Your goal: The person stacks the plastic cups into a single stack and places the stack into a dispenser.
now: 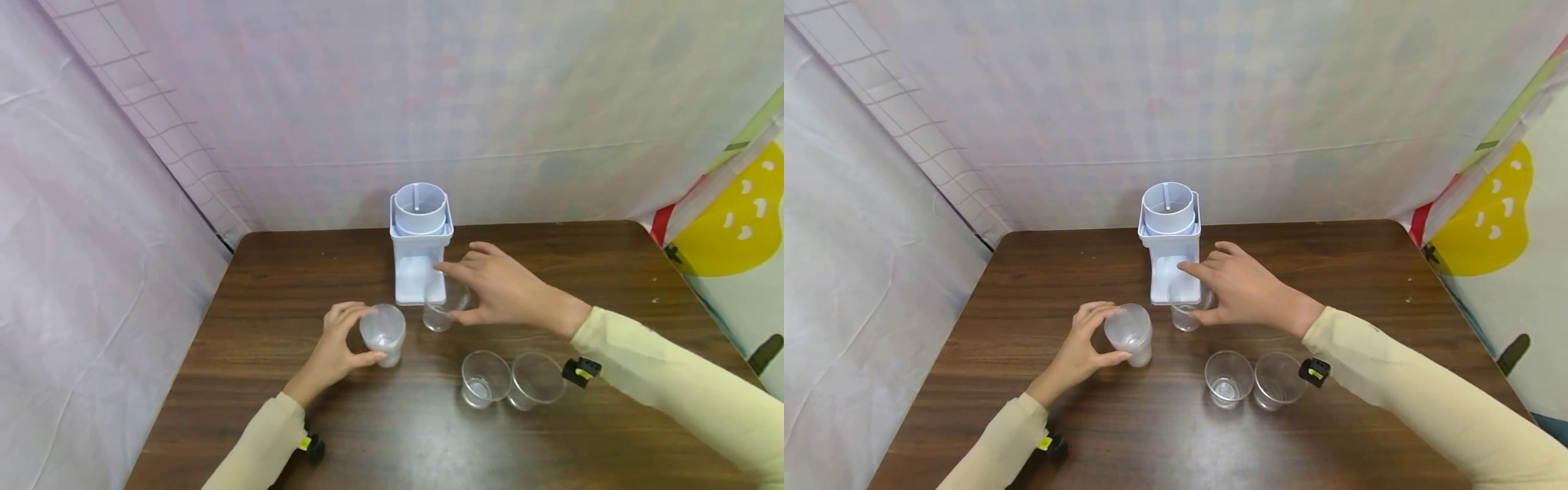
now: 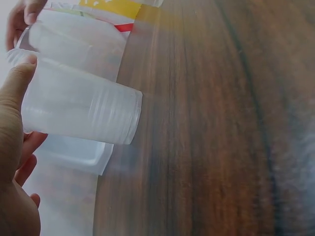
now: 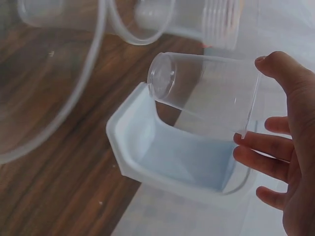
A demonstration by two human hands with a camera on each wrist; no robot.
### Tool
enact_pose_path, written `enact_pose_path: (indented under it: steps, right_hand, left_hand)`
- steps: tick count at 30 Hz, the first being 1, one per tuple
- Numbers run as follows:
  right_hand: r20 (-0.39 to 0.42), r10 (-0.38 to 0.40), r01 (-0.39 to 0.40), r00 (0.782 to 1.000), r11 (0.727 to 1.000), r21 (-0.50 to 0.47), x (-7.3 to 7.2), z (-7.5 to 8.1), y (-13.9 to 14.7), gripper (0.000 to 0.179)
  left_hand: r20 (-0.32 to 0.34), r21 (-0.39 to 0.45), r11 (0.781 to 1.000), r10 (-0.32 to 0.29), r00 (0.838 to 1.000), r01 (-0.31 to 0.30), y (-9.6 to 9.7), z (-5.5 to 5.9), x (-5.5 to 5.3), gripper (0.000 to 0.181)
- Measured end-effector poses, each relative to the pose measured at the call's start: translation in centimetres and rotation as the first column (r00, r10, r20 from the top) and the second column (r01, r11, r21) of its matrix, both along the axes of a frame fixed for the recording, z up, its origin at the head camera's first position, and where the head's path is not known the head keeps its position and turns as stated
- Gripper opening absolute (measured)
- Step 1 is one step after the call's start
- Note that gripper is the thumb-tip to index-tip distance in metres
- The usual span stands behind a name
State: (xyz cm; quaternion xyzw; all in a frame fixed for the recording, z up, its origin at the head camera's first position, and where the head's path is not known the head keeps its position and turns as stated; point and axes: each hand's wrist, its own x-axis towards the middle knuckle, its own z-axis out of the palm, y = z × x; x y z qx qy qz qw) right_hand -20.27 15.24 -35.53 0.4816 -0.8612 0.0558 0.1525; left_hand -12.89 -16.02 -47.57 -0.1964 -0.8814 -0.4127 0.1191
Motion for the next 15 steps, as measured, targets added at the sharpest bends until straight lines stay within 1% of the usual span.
enact_pose_path:
  steps: [3, 7, 11, 15]
  right_hand:
    - [-0.012, 0.003, -0.003, 1.000, 1.000, -0.004, -0.1, 0.7, -0.4, 0.079]
    - [-0.030, 0.011, -0.011, 1.000, 1.000, -0.010, -0.3, 1.5, -0.8, 0.078]
    - [-0.048, 0.020, -0.021, 0.999, 1.000, -0.011, -0.5, 2.3, -1.2, 0.077]
    - [-0.064, 0.021, -0.022, 0.998, 1.000, -0.006, -0.5, 3.4, -1.5, 0.076]
  left_hand:
    - [0.031, -0.001, 1.000, 0.005, 1.000, -0.005, 0.3, 0.1, -0.4, 0.073]
    - [0.062, 0.030, 0.999, -0.019, 0.998, 0.017, 0.7, 0.3, -1.0, 0.073]
    - [0.071, 0.038, 0.998, -0.044, 0.996, 0.042, 0.9, 0.2, -1.6, 0.073]
    - [0.083, 0.032, 0.998, -0.048, 0.995, 0.046, 1.1, 0.1, -2.1, 0.072]
